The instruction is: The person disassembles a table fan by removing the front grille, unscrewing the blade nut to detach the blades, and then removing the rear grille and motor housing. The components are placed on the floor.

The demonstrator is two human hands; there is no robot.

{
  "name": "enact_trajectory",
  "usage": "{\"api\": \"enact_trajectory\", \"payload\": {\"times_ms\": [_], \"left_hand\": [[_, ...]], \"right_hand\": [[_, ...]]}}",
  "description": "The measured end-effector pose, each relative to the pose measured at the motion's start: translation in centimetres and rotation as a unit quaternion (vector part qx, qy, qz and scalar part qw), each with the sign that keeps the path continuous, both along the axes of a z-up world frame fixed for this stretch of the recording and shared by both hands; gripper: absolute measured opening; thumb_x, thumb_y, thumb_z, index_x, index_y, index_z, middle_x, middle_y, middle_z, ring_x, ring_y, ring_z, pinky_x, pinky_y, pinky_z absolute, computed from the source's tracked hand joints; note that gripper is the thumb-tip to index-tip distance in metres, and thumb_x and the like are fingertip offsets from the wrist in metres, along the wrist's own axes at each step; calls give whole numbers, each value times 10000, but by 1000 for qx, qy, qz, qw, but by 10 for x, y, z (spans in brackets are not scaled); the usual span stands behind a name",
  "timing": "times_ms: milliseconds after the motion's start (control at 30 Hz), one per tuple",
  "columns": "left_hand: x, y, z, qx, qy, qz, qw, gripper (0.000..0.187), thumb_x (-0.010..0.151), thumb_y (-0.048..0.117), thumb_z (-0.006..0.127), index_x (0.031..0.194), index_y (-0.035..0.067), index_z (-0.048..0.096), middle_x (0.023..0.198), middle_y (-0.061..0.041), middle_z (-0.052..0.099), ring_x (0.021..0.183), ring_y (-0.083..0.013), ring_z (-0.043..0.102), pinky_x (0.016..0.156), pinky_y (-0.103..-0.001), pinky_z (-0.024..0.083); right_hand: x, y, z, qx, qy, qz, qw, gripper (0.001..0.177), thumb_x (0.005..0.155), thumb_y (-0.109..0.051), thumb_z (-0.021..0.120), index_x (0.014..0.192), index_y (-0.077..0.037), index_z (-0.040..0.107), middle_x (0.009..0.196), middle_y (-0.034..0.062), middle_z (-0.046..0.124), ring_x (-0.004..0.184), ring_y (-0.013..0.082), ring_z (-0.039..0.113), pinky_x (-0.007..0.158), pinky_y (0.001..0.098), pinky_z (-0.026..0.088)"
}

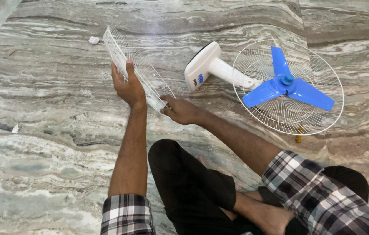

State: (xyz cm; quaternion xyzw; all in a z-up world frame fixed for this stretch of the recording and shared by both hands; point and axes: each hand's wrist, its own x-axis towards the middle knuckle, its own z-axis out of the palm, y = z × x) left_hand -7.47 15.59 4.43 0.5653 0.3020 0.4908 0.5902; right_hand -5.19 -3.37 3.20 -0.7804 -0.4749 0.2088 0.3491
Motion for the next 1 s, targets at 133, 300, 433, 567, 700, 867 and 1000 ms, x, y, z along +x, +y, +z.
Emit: {"api": "enact_trajectory", "payload": {"times_ms": [133,300,433,567,700,867,1000], "left_hand": [[-13,40,-53,107,79,2,991,1017,998,291,850,1600,-84,121,1603,-363,241,1449,-486,325,1149,-500,354],[-49,80,-99,-156,168,36,973,881,893,374,627,1616,76,221,1506,-243,533,1211,-357,723,917,-396,650],[-83,81,-120,-179,181,66,965,872,955,579,530,1628,93,263,1562,-234,488,1266,-375,672,939,-435,642],[-108,72,-112,-278,232,10,932,1069,827,759,447,1628,159,70,1603,-215,324,1289,-433,572,936,-570,603],[-107,82,-129,-314,274,-7,909,1378,729,893,502,1603,34,-128,1609,-296,267,1363,-469,510,1067,-631,488],[-99,91,-157,-302,319,58,897,1465,664,995,507,1630,11,14,1611,-367,210,1455,-495,369,1170,-604,393],[-99,85,-170,-303,348,77,884,1443,694,988,528,1622,-9,49,1626,-395,77,1478,-527,277,1164,-632,359]], "right_hand": [[4,-10,-34,-14,-9,30,999,398,1021,-304,553,1290,-18,619,1161,207,732,1091,359,707,941,466,534],[13,-24,-67,-15,-41,12,999,335,1011,-229,569,1282,-51,652,1249,167,718,1154,326,689,996,450,532],[14,-45,-92,-83,-99,-2,992,348,994,-190,583,1318,-70,627,1370,164,625,1304,333,560,1091,479,452],[18,-60,-105,-145,-106,-17,984,465,971,-170,578,1427,-94,530,1471,160,533,1369,350,488,1125,493,418],[23,-65,-112,-170,-72,-44,982,526,986,-233,578,1483,-113,457,1503,156,493,1363,376,478,1112,503,419],[33,-69,-137,-132,-76,-49,987,657,1004,-411,573,1500,-10,412,1491,244,492,1356,405,494,1115,511,415],[35,-69,-146,-79,-70,-58,993,760,997,-514,568,1492,39,403,1479,280,512,1358,409,516,1129,495,423]]}}
